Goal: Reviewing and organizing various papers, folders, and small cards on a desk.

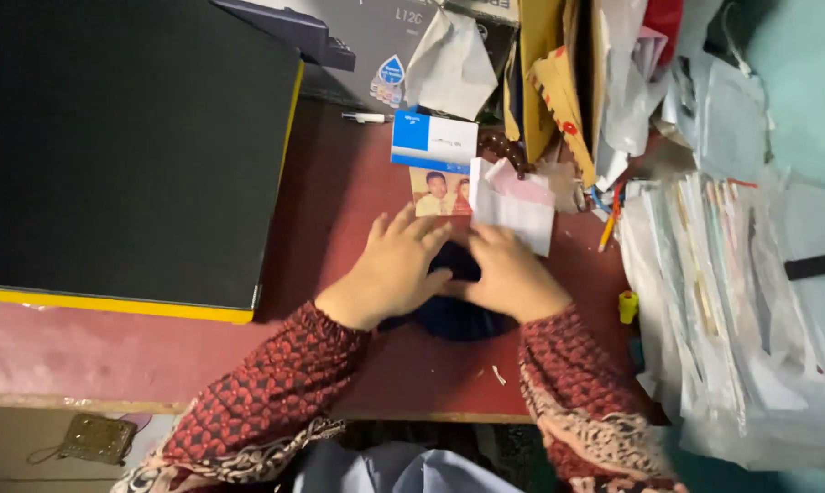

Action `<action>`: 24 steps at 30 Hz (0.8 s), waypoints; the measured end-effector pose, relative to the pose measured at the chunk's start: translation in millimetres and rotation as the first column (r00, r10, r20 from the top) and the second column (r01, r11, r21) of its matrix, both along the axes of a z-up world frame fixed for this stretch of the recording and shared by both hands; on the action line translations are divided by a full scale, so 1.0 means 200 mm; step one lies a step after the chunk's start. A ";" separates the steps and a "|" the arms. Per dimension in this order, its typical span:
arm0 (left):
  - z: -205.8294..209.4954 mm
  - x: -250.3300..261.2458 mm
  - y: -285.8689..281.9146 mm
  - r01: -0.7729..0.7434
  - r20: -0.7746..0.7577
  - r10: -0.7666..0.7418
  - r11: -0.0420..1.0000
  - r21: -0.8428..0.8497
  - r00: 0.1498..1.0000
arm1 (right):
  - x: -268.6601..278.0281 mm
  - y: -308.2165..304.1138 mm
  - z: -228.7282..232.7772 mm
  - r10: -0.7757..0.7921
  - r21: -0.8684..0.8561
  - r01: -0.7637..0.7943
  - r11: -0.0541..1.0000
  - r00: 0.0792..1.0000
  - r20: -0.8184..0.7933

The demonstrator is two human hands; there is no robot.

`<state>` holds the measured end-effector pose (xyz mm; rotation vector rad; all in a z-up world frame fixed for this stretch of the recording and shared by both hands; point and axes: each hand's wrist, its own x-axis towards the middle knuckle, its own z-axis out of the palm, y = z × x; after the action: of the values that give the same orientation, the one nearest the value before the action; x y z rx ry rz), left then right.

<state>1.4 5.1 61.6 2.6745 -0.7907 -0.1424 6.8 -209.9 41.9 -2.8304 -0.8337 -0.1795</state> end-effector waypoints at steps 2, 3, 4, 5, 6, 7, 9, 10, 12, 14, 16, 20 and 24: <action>-0.09 -0.06 -0.03 0.002 -0.036 -0.003 1.000 -0.011 0.999 | -0.09 0.00 -0.16 -0.075 -0.019 0.075 0.997 0.997 -0.001; -0.13 -0.09 -0.05 0.001 -0.078 -0.003 1.000 -0.018 0.997 | -0.14 0.00 -0.25 -0.146 -0.036 0.145 0.989 0.989 -0.007; -0.17 -0.11 -0.06 0.010 -0.084 -0.011 1.000 -0.020 0.996 | -0.19 0.03 -0.25 -0.154 -0.039 0.154 0.987 0.988 -0.012; -0.21 -0.13 -0.06 0.022 -0.055 -0.024 0.999 -0.037 0.998 | -0.25 0.06 -0.24 -0.160 -0.005 0.160 0.987 0.987 0.031; -0.24 -0.15 -0.06 0.031 -0.024 -0.032 0.998 -0.050 0.999 | -0.29 0.10 -0.24 -0.163 0.032 0.161 0.986 0.984 0.076; -0.24 -0.15 -0.06 0.036 -0.026 -0.037 0.998 -0.049 0.999 | -0.31 0.09 -0.25 -0.169 0.033 0.167 0.985 0.983 0.074; -0.24 -0.16 -0.05 0.059 -0.026 -0.060 0.997 -0.053 0.998 | -0.36 0.07 -0.29 -0.119 0.077 0.106 0.991 0.974 0.194; -0.26 -0.16 -0.04 0.068 -0.031 -0.069 0.996 -0.051 0.997 | -0.38 0.07 -0.29 -0.128 0.078 0.115 0.990 0.974 0.189; -0.29 -0.15 -0.03 0.096 0.000 -0.096 0.990 -0.105 0.995 | -0.40 0.07 -0.27 -0.112 0.146 0.094 0.985 0.987 0.115; -0.31 -0.13 -0.02 0.098 0.001 -0.098 0.989 -0.111 0.995 | -0.39 0.07 -0.27 -0.115 0.146 0.099 0.984 0.987 0.109; -0.34 -0.12 -0.02 0.096 -0.007 -0.097 0.988 -0.120 0.995 | -0.41 0.08 -0.25 -0.116 0.144 0.101 0.984 0.989 0.094; -0.34 -0.09 -0.01 0.088 -0.016 -0.091 0.983 -0.161 0.996 | -0.43 0.14 -0.18 -0.137 0.059 0.136 0.989 0.991 0.010; -0.33 -0.05 0.03 0.110 0.015 -0.114 0.905 -0.411 0.993 | -0.42 0.15 -0.24 -0.147 0.040 0.143 0.989 0.982 0.121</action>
<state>-9.1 11.2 -5.2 2.2308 -0.8636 -0.0119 -76.6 -179.9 -5.6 -2.8750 -0.6404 -0.3880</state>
